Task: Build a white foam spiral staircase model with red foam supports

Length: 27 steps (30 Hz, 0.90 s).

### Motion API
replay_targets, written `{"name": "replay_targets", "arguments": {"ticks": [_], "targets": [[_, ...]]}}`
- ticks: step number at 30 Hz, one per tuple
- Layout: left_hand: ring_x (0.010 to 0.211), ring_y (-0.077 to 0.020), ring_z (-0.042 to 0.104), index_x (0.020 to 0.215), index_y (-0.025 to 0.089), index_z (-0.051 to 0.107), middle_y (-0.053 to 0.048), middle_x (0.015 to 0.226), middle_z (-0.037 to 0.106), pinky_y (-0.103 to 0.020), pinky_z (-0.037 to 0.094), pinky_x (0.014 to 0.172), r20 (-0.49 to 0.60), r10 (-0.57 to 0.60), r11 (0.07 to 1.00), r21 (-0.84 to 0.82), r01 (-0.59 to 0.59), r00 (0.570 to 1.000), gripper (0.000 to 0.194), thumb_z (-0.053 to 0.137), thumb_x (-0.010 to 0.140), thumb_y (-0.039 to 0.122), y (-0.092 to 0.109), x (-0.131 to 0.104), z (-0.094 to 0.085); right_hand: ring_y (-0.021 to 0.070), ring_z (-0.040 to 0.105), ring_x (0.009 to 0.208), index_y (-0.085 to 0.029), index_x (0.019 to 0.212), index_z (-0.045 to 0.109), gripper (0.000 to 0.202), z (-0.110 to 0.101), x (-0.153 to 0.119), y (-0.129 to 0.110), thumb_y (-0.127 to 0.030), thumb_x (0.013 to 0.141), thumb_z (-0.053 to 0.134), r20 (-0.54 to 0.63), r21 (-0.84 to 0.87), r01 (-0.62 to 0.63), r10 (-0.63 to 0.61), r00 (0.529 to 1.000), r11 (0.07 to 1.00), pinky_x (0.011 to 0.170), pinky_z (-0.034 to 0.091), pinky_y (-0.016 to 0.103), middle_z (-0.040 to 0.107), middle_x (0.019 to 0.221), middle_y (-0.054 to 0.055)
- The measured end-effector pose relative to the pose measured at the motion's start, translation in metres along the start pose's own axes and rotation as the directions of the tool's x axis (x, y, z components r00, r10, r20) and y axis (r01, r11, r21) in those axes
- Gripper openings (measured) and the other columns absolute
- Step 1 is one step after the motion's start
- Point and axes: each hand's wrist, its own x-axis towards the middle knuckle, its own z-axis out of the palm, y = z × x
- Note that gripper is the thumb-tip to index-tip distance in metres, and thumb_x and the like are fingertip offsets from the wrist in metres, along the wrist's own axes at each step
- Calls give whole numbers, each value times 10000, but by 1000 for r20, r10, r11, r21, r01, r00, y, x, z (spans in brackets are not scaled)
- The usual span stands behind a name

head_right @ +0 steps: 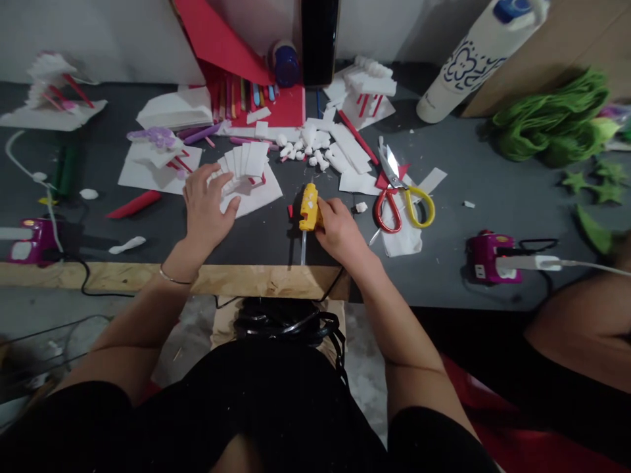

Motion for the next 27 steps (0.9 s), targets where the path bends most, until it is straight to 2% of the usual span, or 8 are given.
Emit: {"name": "replay_targets", "arguments": {"ticks": [5,9,12,14,18,21,24,27], "targets": [[1606,-349,318,1412,314,602,-55,1641,499,-655,253,1303,103,99,995,-29,-97,990,534,485,998,630,-14,39,13,363,616,1178,-69,1465,544,669,-2,0,-3,-114,798,544,64,-46,27,-24,998,999,1086,526,561,634,1284,229],[1602,-323,342,1450,308,586,-31,1661,484,-645,249,1319,165,135,991,-3,-136,977,648,341,1012,717,-26,53,23,392,611,1188,-112,1421,610,600,-23,0,-12,-127,823,560,115,-154,42,-25,993,987,1040,520,578,653,1356,224],[1565,-319,410,1434,316,601,-42,1630,525,-626,279,1315,147,139,990,-39,-135,979,646,315,1022,723,-29,54,27,367,643,1108,-198,1248,725,406,-38,18,-21,-197,872,573,57,-133,15,-7,998,991,989,517,559,728,1220,156],[1533,-310,455,1418,323,611,-57,1596,562,-615,314,1298,130,133,990,-63,-126,982,641,312,1022,729,-29,54,28,311,664,1033,-241,1134,761,304,-39,43,-27,-228,908,558,7,4,17,-17,1000,1000,966,516,497,754,1090,101],[1485,-313,511,1426,316,623,-93,1564,589,-594,364,1270,109,148,988,-62,-142,983,611,336,1036,688,-30,53,30,234,679,939,-210,973,781,213,-14,105,-33,-219,889,586,25,274,38,-47,999,961,893,509,377,770,974,50],[1475,-325,525,1426,316,642,-100,1547,608,-582,371,1266,83,146,989,-41,-143,986,560,384,1040,630,-30,53,31,210,685,905,-174,956,787,187,11,139,-32,-208,817,668,65,364,20,-47,997,931,860,510,344,777,953,40],[1468,-318,537,1442,309,644,-109,1545,613,-564,385,1256,66,164,986,-26,-162,984,536,401,1046,575,-30,52,32,197,693,891,-162,930,794,165,24,155,-33,-206,801,701,77,361,9,-40,996,933,847,502,328,780,935,35],[1456,-324,552,1444,282,655,-136,1545,610,-573,395,1239,60,183,983,-21,-182,981,511,411,1052,501,-29,52,32,185,697,863,-180,878,796,126,26,158,-36,-183,807,692,106,341,16,-55,993,940,819,491,314,774,877,12]]}}
